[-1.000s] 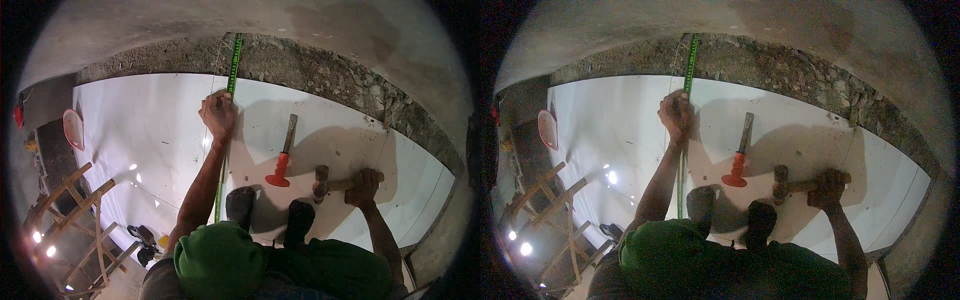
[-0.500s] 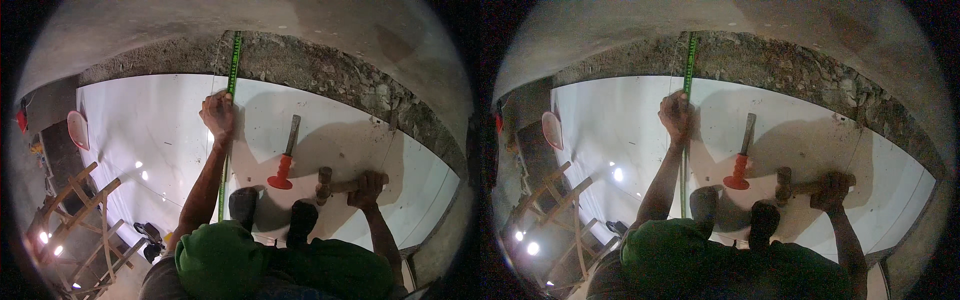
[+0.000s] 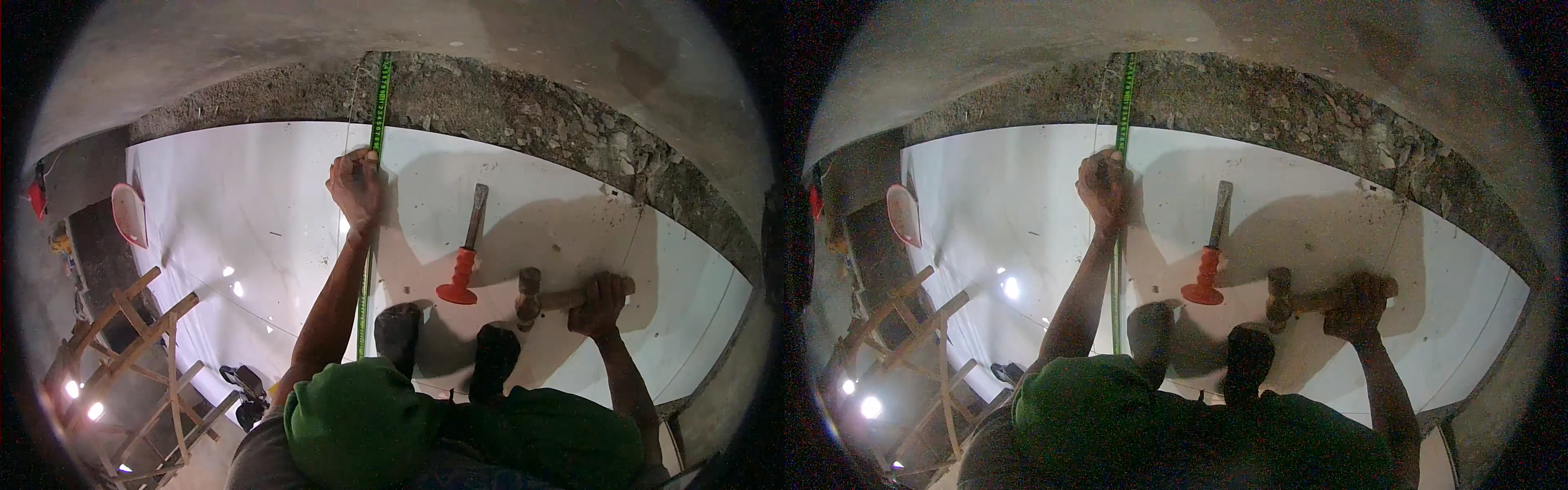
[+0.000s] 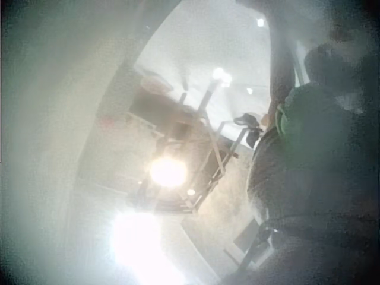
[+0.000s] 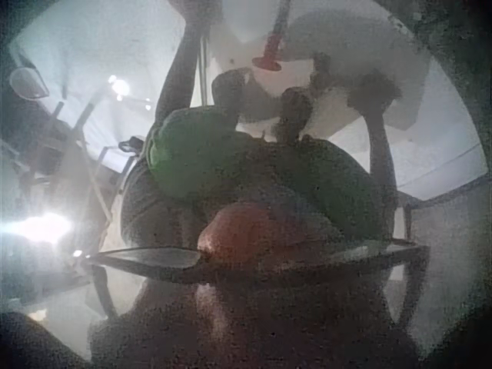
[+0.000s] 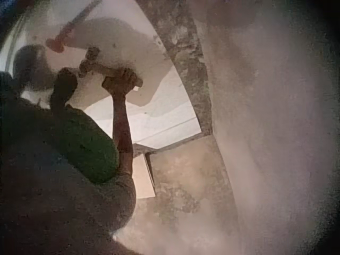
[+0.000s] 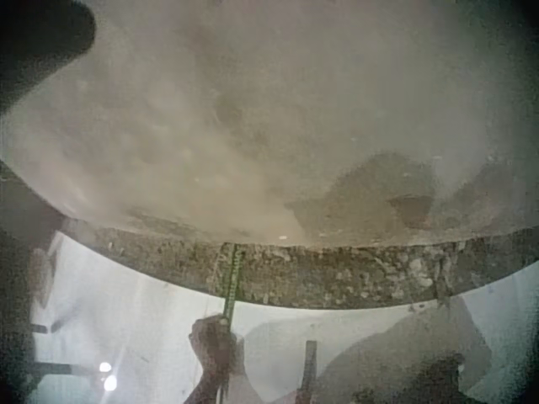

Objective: The person prepares the floor for tiling by using a hammer and chisel to remove excess concrete from the wall base, and uses a measuring tape to measure the floor area.

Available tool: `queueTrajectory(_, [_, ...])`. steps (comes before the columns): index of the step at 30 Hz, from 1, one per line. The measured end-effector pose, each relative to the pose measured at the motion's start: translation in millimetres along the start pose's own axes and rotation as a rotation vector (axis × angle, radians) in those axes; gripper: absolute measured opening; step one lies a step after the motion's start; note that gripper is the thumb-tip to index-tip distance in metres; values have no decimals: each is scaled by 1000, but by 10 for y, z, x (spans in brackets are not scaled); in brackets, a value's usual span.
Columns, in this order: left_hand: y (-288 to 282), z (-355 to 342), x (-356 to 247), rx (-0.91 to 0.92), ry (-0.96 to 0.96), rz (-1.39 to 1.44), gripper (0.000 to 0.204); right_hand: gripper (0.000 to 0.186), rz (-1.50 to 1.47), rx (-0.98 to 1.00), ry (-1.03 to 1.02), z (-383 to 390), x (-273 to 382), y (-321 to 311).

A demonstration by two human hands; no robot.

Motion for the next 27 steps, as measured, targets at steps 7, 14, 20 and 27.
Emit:
queueTrajectory(7, [0, -19, 24, 22, -20, 90, 16, 36, 57, 26, -6, 25, -15, 37])
queueTrajectory(14, [16, -18, -10, 0, 9, -81, 22, 31, 73, 35, -17, -236, 84, -90])
queueTrajectory(20, [-14, -36, -87, 28, -25, -85, 22, 35, 10, 174, 106, 10, -69, 114])
queueTrajectory(27, [1, -62, -82, 4, 48, -109, 25, 35, 11, 122, 106, -48, -67, 106])
Point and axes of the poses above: each hand's wrist, its own z-axis away from the middle knuckle, its own y-axis out of the palm, x = y × z, the point moved 6 cm from there along -z, towards the middle knuckle, and after that the axes turned 11 degrees about x, right-handed, at the moved point
